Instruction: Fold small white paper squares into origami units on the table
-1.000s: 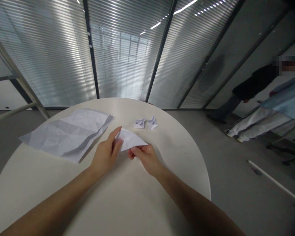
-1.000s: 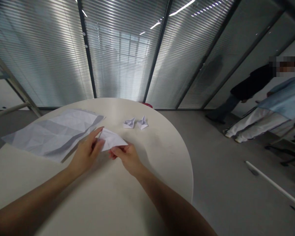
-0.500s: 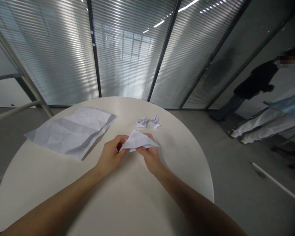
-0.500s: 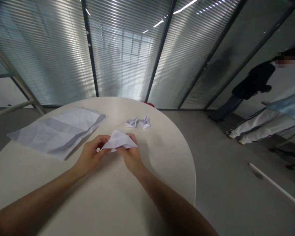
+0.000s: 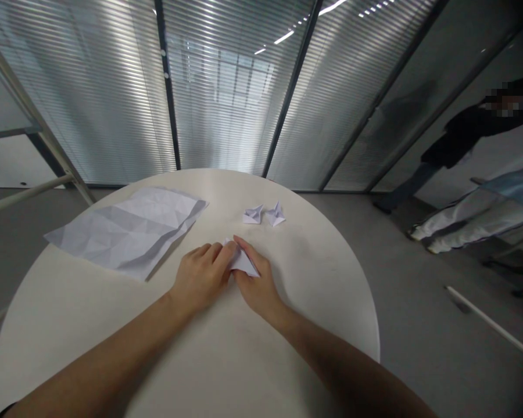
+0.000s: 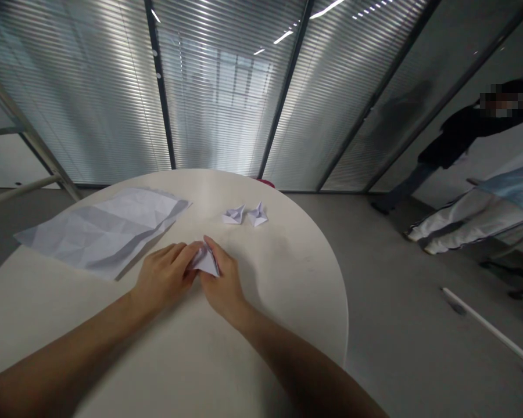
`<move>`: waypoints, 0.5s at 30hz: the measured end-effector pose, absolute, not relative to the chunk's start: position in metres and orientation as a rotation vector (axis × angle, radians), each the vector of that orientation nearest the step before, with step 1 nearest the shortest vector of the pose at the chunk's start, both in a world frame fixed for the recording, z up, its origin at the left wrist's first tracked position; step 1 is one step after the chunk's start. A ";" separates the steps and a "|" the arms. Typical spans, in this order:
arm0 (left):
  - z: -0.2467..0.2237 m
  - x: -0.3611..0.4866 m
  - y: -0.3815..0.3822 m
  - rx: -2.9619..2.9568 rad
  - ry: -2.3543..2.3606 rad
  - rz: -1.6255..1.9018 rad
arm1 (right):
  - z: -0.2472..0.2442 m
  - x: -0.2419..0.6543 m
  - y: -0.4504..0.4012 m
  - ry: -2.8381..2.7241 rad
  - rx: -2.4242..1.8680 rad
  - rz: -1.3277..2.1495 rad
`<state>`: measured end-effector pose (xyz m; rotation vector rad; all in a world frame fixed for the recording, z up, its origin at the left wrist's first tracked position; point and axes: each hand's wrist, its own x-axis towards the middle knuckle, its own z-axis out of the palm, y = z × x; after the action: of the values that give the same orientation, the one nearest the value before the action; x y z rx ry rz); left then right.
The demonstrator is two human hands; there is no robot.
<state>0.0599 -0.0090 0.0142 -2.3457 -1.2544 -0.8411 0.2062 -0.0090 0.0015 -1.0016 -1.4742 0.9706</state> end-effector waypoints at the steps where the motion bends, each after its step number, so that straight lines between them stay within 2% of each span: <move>1: 0.014 0.060 -0.009 -2.351 -1.267 -0.819 | 0.003 0.206 -0.009 -1.500 -1.007 0.935; 9: 0.013 0.058 -0.011 -2.412 -1.391 -1.097 | 0.014 0.209 -0.008 -1.551 -1.144 0.635; 15: 0.021 0.057 -0.011 -2.389 -1.404 -1.330 | 0.013 0.212 -0.006 -1.731 -0.934 0.942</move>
<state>0.0568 -0.0106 0.0211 -2.3891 -1.4039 -1.3299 0.2121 -0.0062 0.0133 -0.9339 -1.7311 0.9423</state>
